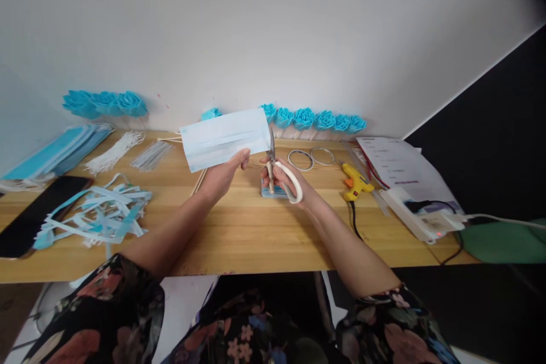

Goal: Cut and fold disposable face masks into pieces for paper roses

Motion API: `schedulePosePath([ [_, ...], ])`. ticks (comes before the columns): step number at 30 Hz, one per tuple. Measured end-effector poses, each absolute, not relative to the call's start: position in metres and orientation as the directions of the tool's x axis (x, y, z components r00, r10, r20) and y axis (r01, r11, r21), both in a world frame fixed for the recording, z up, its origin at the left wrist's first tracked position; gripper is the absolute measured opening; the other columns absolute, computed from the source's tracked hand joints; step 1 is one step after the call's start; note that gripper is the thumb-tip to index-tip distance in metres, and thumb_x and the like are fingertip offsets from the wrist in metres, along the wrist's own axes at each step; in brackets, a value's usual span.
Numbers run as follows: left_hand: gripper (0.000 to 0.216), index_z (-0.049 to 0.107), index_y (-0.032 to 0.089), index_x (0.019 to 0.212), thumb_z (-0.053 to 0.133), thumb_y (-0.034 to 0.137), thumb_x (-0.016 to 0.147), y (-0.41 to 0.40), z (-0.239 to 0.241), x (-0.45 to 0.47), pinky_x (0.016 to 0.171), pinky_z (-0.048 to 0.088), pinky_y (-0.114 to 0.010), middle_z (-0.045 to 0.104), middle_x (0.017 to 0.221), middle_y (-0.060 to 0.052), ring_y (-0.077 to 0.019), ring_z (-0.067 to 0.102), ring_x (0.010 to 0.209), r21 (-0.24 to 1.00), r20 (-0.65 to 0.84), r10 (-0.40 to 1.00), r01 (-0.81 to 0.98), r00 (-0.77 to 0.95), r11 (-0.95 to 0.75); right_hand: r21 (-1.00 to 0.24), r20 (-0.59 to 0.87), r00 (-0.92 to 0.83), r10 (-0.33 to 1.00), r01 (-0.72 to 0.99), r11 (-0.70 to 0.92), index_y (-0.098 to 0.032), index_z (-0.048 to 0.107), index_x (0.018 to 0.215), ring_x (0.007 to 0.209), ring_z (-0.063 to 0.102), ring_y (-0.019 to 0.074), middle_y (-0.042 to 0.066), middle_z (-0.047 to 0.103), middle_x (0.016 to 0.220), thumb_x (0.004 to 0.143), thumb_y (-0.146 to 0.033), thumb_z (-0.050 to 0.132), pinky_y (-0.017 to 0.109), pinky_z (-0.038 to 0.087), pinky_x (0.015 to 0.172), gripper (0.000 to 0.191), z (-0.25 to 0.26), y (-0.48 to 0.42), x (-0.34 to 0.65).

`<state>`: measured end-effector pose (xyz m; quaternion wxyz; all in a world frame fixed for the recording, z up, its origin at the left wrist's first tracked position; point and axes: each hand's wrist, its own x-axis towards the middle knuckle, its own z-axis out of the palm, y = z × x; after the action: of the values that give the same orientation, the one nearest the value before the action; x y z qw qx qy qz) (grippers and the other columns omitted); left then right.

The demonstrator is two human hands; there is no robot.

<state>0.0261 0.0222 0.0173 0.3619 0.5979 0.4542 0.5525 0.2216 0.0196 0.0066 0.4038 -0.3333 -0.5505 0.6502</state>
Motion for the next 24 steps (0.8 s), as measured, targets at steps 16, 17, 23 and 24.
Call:
schedulePosePath([
  [16,0.046,0.049,0.022,0.054,0.058,0.045,0.093,0.0227,0.0133,0.0279,0.085,0.043,-0.031,0.051,0.064,0.001,-0.0176,0.052,0.071,0.926,0.359,0.933,0.143,-0.038,-0.351,-0.989,0.046,-0.465,0.884,-0.144,-0.025,-0.023,0.059,0.115,0.069,0.062,0.0141,0.002,0.064,0.087,0.077,-0.067,0.071,0.028,0.048,0.060,0.059,0.0049,0.0187,0.2211],
  [17,0.046,0.049,0.022,0.054,0.058,0.045,0.092,0.0226,0.0137,0.0278,0.085,0.043,-0.031,0.051,0.064,0.001,-0.0176,0.052,0.071,0.925,0.359,0.933,0.146,-0.038,-0.350,-0.988,0.047,-0.465,0.884,-0.150,-0.026,-0.023,0.059,0.115,0.069,0.062,0.0140,0.002,0.064,0.088,0.078,-0.067,0.071,0.028,0.048,0.060,0.059,0.0046,0.0188,0.2210],
  [23,0.045,0.048,0.022,0.054,0.058,0.043,0.092,0.0202,0.0166,0.0289,0.082,0.044,-0.031,0.052,0.065,-0.001,-0.0181,0.052,0.072,0.934,0.336,0.942,0.135,-0.017,-0.331,-0.986,0.060,-0.473,0.879,-0.164,-0.021,-0.022,0.058,0.115,0.067,0.062,0.0135,0.001,0.064,0.087,0.079,-0.066,0.071,0.028,0.047,0.059,0.059,0.0029,0.0191,0.2210],
  [24,0.044,0.048,0.022,0.054,0.057,0.044,0.092,0.0197,0.0170,0.0289,0.082,0.044,-0.031,0.052,0.066,-0.001,-0.0181,0.052,0.072,0.933,0.334,0.942,0.146,-0.015,-0.329,-0.987,0.060,-0.470,0.881,-0.161,-0.019,-0.022,0.058,0.115,0.067,0.062,0.0134,0.001,0.064,0.087,0.079,-0.066,0.071,0.028,0.047,0.059,0.059,0.0028,0.0191,0.2209],
])
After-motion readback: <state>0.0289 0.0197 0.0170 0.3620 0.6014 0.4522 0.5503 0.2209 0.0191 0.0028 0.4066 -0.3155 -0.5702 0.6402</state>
